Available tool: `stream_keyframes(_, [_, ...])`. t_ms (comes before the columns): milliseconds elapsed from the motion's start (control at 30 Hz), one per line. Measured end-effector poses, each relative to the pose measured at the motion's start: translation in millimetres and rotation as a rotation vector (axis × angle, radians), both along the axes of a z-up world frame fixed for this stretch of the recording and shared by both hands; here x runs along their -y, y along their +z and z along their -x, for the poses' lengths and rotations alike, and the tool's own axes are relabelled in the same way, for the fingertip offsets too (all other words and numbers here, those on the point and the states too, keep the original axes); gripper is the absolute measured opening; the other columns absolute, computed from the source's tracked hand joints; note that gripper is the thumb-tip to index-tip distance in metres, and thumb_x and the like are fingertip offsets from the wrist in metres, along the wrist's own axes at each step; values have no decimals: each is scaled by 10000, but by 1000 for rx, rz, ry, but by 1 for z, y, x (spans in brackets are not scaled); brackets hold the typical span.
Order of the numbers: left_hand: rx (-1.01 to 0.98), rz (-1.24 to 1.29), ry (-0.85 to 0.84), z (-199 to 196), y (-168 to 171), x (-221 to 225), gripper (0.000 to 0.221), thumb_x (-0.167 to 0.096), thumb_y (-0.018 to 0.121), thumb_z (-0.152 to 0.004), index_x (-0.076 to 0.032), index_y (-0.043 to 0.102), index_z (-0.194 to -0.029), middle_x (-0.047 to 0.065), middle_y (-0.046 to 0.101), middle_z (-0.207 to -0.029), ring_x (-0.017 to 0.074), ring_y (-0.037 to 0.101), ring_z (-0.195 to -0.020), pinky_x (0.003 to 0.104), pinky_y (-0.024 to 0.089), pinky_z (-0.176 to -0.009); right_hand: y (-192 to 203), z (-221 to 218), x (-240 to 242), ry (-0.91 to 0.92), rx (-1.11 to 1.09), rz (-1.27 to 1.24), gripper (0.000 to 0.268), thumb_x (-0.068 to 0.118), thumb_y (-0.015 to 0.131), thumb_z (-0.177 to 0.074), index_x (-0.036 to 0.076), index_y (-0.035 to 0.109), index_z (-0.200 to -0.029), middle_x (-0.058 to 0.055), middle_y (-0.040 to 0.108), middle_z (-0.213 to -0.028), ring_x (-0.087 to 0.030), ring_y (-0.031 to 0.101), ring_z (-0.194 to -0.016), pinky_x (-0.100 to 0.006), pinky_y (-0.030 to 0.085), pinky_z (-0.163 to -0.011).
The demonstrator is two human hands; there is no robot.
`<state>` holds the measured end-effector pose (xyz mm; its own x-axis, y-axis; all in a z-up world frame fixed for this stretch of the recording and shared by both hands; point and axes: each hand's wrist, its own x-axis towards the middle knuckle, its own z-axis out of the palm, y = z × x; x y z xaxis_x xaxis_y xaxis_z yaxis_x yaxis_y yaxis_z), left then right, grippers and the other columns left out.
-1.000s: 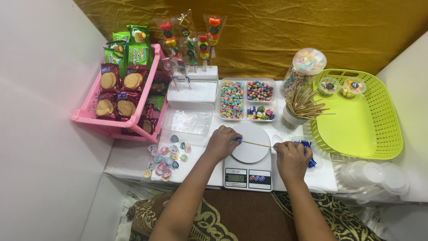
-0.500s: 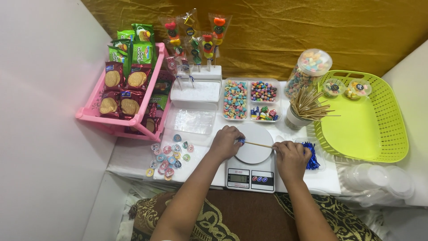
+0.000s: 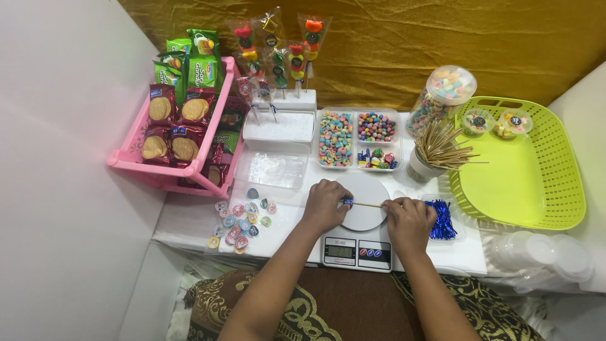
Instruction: Assembling candy skewers by threading various small candies onto wooden sticks and weighing the final product.
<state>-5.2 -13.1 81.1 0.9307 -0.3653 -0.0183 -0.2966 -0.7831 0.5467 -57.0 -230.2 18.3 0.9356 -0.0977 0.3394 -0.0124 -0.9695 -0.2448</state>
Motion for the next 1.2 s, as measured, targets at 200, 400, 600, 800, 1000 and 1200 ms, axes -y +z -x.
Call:
stream_keyframes(200, [20, 35, 7, 5, -13, 8, 253, -187, 741, -886, -146, 743, -1136, 29, 692, -1028, 212, 574, -1143, 463, 388, -1125, 6, 2, -4, 4, 6, 4, 65, 239, 753, -952, 257, 784, -1006, 45, 696, -926, -175, 595, -1074, -473, 333, -1067])
stream_keyframes(400, [32, 117, 13, 7, -16, 6, 380, -142, 757, -863, -137, 705, -1239, 38, 705, -1020, 230, 578, -1141, 480, 379, -1131, 0, 0, -2, 17, 50, 33, 50, 259, 759, -949, 268, 786, -991, 52, 691, -925, -168, 589, -1072, -460, 329, -1061])
stream_keyframes(600, [22, 229, -7, 9, -12, -2, 545, -189, 827, -810, -141, 652, -1324, 58, 727, -1023, 270, 597, -1143, 514, 375, -1156, 7, 1, -4, 19, 62, 73, 46, 265, 766, -938, 276, 786, -978, 58, 698, -926, -164, 600, -1067, -457, 339, -1054])
stream_keyframes(800, [11, 258, -3, 7, -20, -3, 546, -106, 799, -830, -179, 644, -1349, 42, 753, -1020, 252, 613, -1107, 491, 374, -1140, 12, 2, -6, 19, 63, 76, 29, 243, 779, -934, 259, 790, -956, 49, 709, -916, -169, 601, -1052, -458, 331, -1041])
stream_keyframes(1000, [-11, 253, -11, 4, -5, -4, 581, -234, 836, -804, -176, 648, -1350, 66, 745, -1112, 271, 599, -1161, 534, 323, -1176, 20, 3, -8, 15, 67, 86, 47, 251, 786, -921, 265, 792, -966, 47, 712, -909, -166, 605, -1043, -454, 334, -1032])
stream_keyframes(1200, [107, 187, 45, -46, -29, 14, 311, -279, 693, -955, -268, 692, -1265, -5, 709, -1105, 228, 603, -1167, 486, 427, -1071, 22, 3, -9, 9, 66, 68, 57, 238, 793, -907, 271, 796, -953, 43, 715, -902, -169, 605, -1025, -458, 335, -1030])
